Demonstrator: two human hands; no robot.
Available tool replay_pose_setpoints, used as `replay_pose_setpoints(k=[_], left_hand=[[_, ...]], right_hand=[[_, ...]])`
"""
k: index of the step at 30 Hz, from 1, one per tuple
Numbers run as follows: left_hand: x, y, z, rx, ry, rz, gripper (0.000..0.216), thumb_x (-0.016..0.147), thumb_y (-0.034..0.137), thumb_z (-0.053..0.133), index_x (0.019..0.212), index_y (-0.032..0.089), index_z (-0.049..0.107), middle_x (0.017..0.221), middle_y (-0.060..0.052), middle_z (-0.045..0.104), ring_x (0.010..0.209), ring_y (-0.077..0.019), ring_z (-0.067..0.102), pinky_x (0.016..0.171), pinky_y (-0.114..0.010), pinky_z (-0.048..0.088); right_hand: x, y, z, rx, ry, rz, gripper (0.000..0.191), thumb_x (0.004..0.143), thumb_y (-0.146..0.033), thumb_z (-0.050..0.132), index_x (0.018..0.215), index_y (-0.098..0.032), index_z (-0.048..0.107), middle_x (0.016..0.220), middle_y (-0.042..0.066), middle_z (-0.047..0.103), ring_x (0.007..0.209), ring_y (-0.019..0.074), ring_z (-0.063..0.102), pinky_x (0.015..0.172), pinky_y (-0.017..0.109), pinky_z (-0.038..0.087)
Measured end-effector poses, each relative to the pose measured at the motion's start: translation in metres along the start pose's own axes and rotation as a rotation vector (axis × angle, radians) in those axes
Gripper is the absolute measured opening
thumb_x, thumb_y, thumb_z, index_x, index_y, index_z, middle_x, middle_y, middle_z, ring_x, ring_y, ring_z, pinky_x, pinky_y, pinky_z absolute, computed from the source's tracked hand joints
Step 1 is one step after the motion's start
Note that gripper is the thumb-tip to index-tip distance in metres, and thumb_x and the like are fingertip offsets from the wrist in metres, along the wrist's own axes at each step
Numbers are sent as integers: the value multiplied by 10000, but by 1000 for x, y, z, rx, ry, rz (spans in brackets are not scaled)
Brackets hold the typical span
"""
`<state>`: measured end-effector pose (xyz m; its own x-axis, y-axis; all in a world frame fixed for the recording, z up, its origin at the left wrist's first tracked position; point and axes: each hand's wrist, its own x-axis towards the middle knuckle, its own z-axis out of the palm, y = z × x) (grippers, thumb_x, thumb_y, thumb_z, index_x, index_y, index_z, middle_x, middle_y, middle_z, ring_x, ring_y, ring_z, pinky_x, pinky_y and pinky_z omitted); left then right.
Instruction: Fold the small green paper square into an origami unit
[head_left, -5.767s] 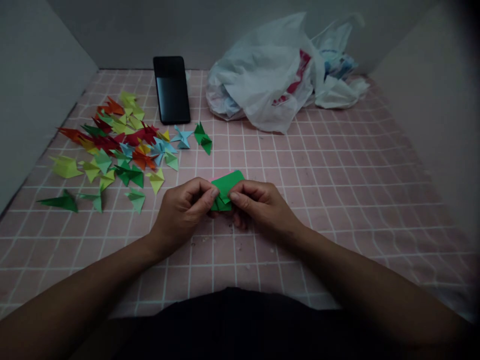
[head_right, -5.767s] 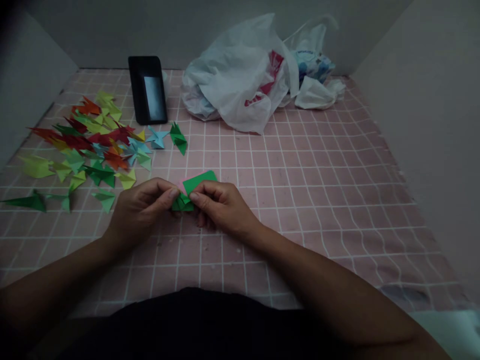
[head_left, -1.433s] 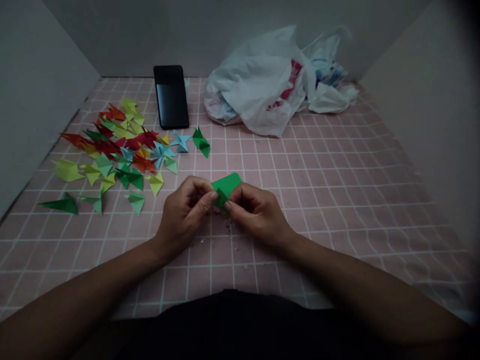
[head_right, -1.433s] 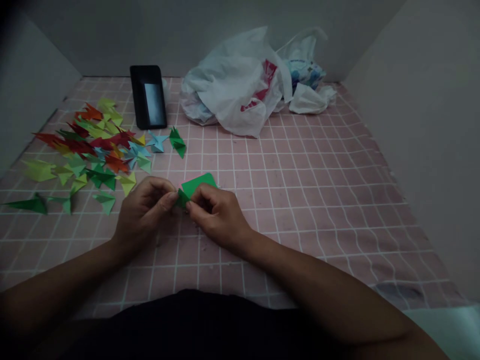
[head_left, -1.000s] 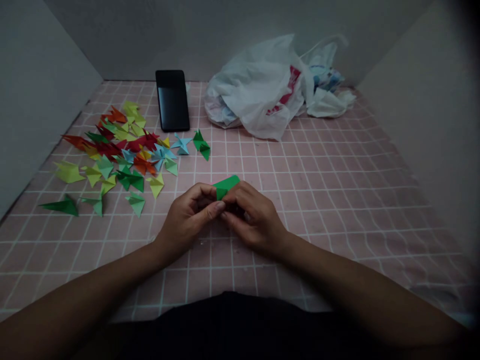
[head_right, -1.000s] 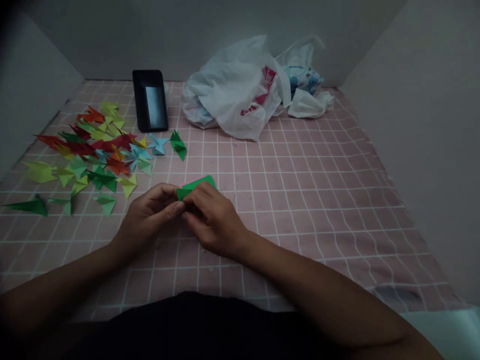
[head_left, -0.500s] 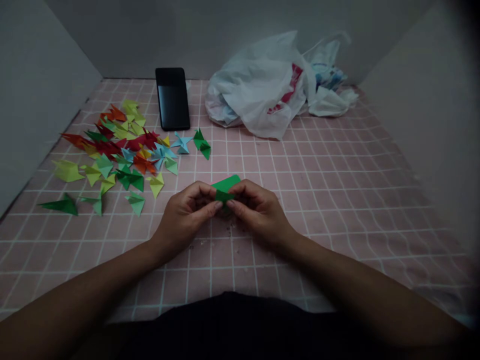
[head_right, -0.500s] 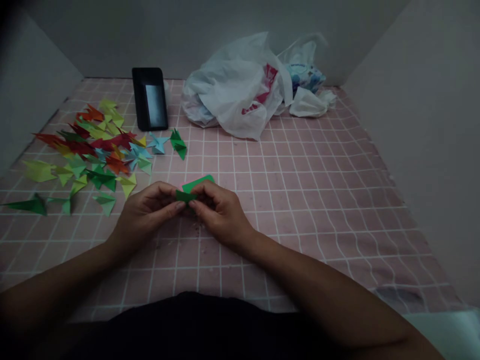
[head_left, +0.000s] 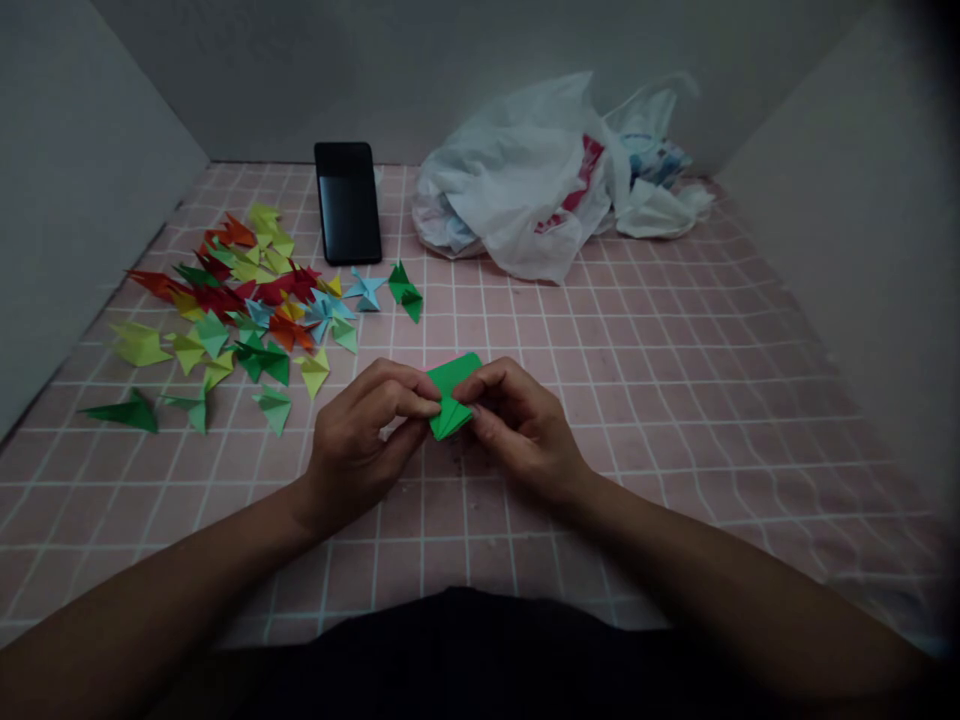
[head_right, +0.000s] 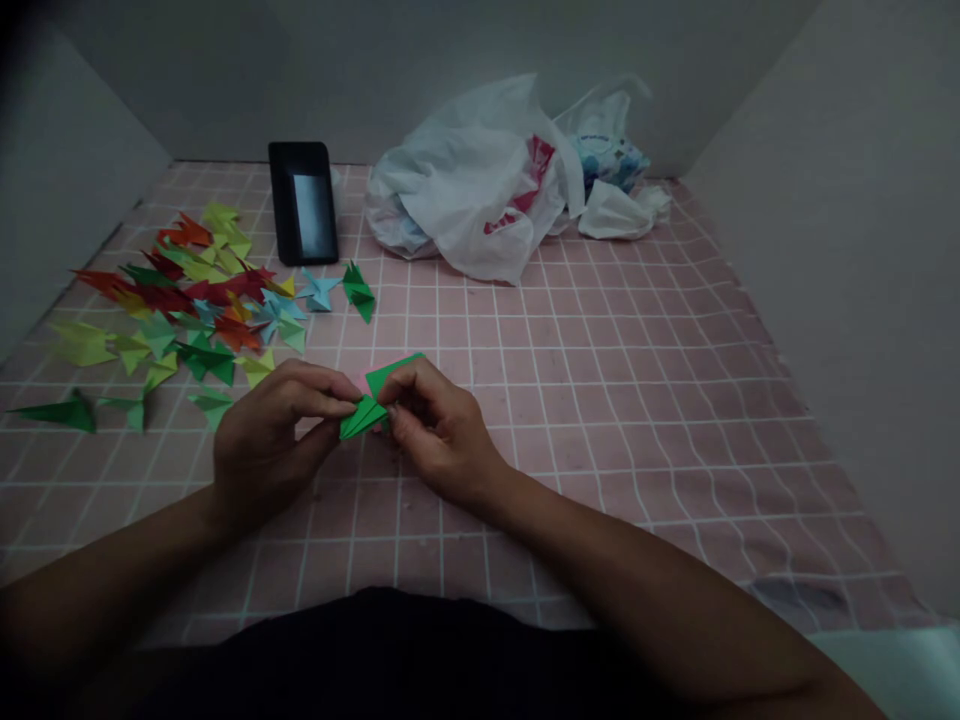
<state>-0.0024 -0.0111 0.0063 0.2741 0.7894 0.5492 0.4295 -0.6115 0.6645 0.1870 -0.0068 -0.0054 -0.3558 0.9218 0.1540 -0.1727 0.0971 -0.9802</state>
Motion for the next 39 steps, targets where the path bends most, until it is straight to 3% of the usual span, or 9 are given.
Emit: replay_pose_setpoints(k=[9,16,24,29,34,39], left_hand=[[-2,-5,0,173,70,252,201,852,37,686,851,203,573,903,-29,716,829,-143,709,715,-252,585],[-1,-7,-1,171,57,243,179,877,50,662,877,213,588,914,-30,708,835,-146,704,714,-264,595],[1,-7,0,105,-4,203,157,884,66,652,917,218,634,910,-38,725,852,-164,713,738,-285,591],[0,-6,2,-16,-45,35,163,883,91,671,973,226,653,884,-20,725,812,-157,709,718,-280,583],[-4,-5,3,-249,-63,-196,102,899,164,683,978,217,645,843,9,700,736,-121,701,664,-223,570],[-8,-1,8,-397,-114,-282,404,792,264,815,1111,225,571,976,-7,688,843,-138,709,765,-246,593]], right_hand=[[-2,-1,-1,251,-75,7,63,969,-229,596,969,-191,546,749,-30,572,572,79,565,511,210,454],[-3,0,0,234,-95,-3,82,947,-178,619,991,-200,553,783,-27,569,590,72,549,519,204,452],[2,8,-2,39,-48,-135,221,900,-153,644,1100,-225,584,976,26,623,825,126,634,688,256,526],[4,6,-5,-146,-42,-145,17,921,-199,637,935,-208,642,899,33,636,844,161,616,743,313,519],[4,2,-5,-188,-40,-84,64,906,-209,643,850,-192,617,805,12,618,746,141,577,675,288,466],[3,4,-3,-252,-4,-79,96,878,-172,631,799,-189,580,745,-12,573,691,124,525,639,272,411]])
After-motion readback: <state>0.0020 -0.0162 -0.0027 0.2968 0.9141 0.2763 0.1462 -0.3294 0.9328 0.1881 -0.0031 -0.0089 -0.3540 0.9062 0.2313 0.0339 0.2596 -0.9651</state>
